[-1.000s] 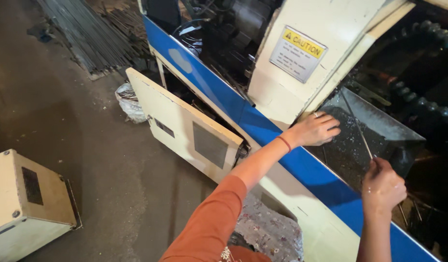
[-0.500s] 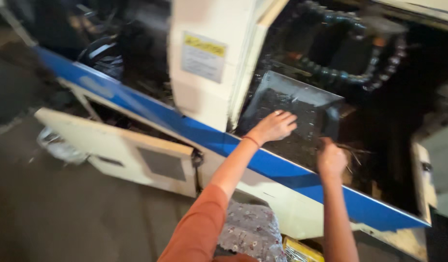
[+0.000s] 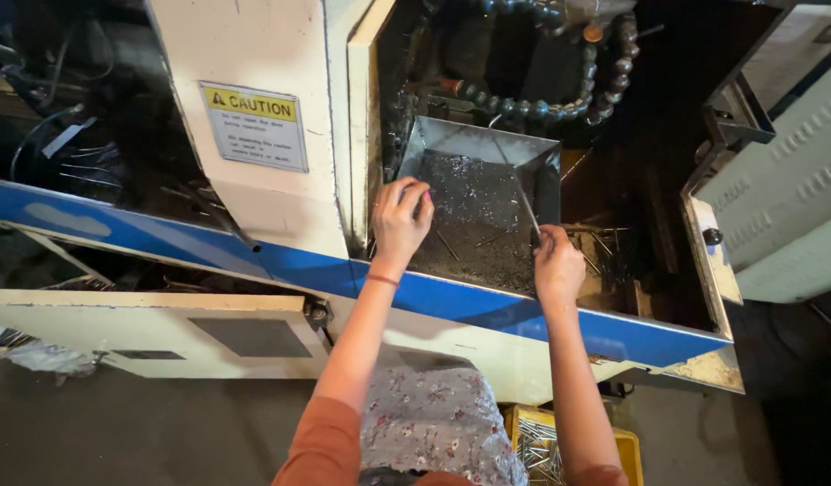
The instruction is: The person stirs small metal parts inside a machine's mesh tray using a hooked metal rod. They repeatedly agitate the parts in the tray and occasionally use their hand to adjust the contents.
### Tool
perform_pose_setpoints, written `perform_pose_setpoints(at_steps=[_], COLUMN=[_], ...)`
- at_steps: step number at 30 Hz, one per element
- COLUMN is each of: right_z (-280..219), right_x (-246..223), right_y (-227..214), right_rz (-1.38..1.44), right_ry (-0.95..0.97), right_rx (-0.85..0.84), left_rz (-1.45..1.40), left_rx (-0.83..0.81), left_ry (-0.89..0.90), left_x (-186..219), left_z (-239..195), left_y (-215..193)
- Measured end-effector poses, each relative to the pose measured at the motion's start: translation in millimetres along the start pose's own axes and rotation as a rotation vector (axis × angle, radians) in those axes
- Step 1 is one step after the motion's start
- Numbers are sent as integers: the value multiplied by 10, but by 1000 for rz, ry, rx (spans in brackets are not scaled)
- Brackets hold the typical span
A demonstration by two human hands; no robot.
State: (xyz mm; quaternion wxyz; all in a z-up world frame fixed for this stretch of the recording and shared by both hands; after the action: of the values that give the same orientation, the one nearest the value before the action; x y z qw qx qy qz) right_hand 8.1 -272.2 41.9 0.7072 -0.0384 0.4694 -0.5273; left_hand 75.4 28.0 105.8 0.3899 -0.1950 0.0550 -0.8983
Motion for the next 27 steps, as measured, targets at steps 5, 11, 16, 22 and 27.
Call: perform_pose_setpoints(at_steps=[5, 11, 16, 22, 27], right_z=[-22, -91, -92, -99, -114], right_x=[0, -45, -93, -94, -127], right_y=[35, 242, 279, 251, 260], right_rz=[-29, -78, -98, -123, -139], right_ry=[43, 101, 66, 92, 78], right_rx=[-97, -409, -473, -480, -486], left_rz=[285, 178, 153, 285, 286], left_rx=[-324, -710, -930, -898, -776], left_ry=[-55, 47, -66, -69, 49], left_x=[-14, -50, -161, -180, -75], left_z=[-242, -479, -588, -575, -551], left_y=[191, 569, 694, 685, 647])
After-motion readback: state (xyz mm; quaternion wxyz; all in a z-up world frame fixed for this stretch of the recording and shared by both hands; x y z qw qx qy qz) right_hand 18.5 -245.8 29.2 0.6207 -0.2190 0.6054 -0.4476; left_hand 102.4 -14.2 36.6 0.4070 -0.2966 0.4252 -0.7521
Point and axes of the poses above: each hand's wrist, its own z-axis towards the middle knuckle, its own y-axis out of the palm, x = y × z, the point moved 8 cm from there along z, towards the middle knuckle, and after that the axes turned 10 degrees about z, right-handed, at the moved point
